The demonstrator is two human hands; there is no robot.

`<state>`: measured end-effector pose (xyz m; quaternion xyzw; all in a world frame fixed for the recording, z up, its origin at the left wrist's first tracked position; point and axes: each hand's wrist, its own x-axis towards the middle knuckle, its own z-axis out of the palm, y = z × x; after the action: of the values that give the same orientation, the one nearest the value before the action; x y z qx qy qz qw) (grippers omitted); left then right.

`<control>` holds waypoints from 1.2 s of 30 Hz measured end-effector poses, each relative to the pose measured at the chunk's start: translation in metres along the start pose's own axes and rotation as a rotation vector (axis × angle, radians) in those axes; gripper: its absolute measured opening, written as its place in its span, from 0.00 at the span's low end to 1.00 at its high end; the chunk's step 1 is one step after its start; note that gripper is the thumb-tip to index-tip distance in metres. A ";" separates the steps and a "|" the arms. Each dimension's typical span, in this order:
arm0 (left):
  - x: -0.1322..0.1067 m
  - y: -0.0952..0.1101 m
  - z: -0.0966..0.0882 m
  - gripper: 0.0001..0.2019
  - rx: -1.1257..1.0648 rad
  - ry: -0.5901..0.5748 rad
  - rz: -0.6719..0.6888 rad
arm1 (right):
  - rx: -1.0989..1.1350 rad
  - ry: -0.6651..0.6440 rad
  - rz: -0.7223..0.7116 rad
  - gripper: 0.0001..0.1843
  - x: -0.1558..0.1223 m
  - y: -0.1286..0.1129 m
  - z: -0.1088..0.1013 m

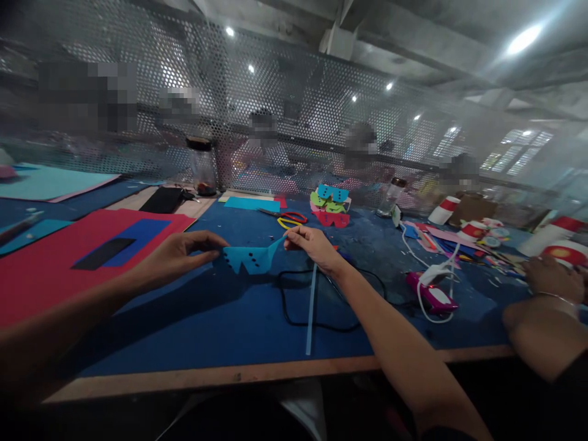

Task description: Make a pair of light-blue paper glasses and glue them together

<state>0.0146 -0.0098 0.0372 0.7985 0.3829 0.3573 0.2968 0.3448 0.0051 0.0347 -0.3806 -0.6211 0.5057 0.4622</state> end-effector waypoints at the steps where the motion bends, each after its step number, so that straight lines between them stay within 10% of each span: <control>1: 0.000 -0.001 0.000 0.11 0.005 0.003 0.000 | 0.008 -0.005 0.003 0.23 0.000 -0.001 0.000; 36: 0.001 0.002 0.000 0.13 0.065 0.046 -0.020 | 0.047 0.024 0.065 0.27 0.001 0.007 0.001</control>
<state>0.0159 -0.0104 0.0385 0.7953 0.4090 0.3600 0.2656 0.3438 0.0069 0.0282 -0.3957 -0.5909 0.5301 0.4619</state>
